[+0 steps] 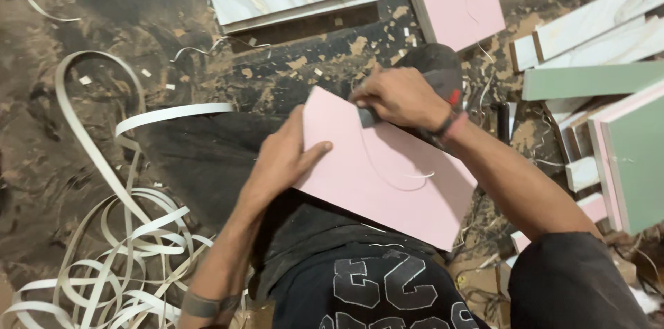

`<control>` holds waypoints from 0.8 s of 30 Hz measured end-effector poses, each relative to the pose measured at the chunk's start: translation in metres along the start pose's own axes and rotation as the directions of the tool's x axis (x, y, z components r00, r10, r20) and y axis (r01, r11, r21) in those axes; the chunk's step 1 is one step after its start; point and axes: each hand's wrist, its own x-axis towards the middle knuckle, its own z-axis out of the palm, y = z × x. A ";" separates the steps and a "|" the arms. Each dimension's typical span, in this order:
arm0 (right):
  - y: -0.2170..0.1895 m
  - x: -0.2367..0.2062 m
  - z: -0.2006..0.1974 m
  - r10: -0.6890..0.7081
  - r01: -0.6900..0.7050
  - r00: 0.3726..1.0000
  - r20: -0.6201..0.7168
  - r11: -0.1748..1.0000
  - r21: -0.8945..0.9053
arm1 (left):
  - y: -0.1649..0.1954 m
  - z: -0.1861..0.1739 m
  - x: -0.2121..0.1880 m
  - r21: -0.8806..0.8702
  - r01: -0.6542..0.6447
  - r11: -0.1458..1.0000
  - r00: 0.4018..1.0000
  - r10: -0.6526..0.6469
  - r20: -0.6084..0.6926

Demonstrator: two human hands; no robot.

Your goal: The person sits on the floor and uses a handheld edge banding machine to bond white edge banding tape onto the edges of wood panels, then uses a small hand trimmer to trim the excess tape flush along the edges of green and pink panels, working on one panel at a time on their lap.

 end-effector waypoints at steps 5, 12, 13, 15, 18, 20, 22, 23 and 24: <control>-0.023 0.047 -0.009 -0.054 0.056 0.998 0.041 0.998 -0.034 | -0.001 0.014 -0.002 -0.048 0.029 0.998 1.000 -0.029 0.006; -0.035 0.069 -0.021 -0.108 0.116 0.988 0.110 0.991 -0.064 | -0.011 0.021 -0.002 -0.051 0.027 0.998 1.000 -0.027 0.008; -0.036 0.072 -0.022 -0.124 0.133 0.985 0.120 0.989 -0.071 | -0.011 0.021 -0.001 -0.047 0.023 0.999 1.000 -0.023 0.007; -0.039 0.076 -0.025 -0.186 0.203 0.969 0.161 0.974 -0.101 | -0.011 0.022 -0.001 -0.041 0.021 0.999 1.000 -0.021 0.009; -0.041 0.081 -0.029 -0.306 0.347 0.924 0.231 0.924 -0.162 | -0.010 0.024 0.000 -0.034 0.075 0.997 0.995 -0.073 0.065; -0.042 0.083 -0.031 -0.362 0.413 0.898 0.250 0.890 -0.195 | -0.010 0.025 0.000 -0.034 0.060 0.998 0.997 -0.058 0.054; -0.042 0.084 -0.031 -0.369 0.430 0.885 0.282 0.882 -0.192 | -0.011 0.028 0.000 -0.030 0.067 0.997 0.996 -0.065 0.066; -0.042 0.084 -0.031 -0.373 0.437 0.879 0.297 0.879 -0.192 | -0.012 0.029 0.000 -0.026 0.081 0.996 0.994 -0.078 0.080; -0.042 0.085 -0.031 -0.379 0.449 0.872 0.310 0.872 -0.194 | -0.012 0.030 0.000 -0.021 0.093 0.995 0.991 -0.091 0.093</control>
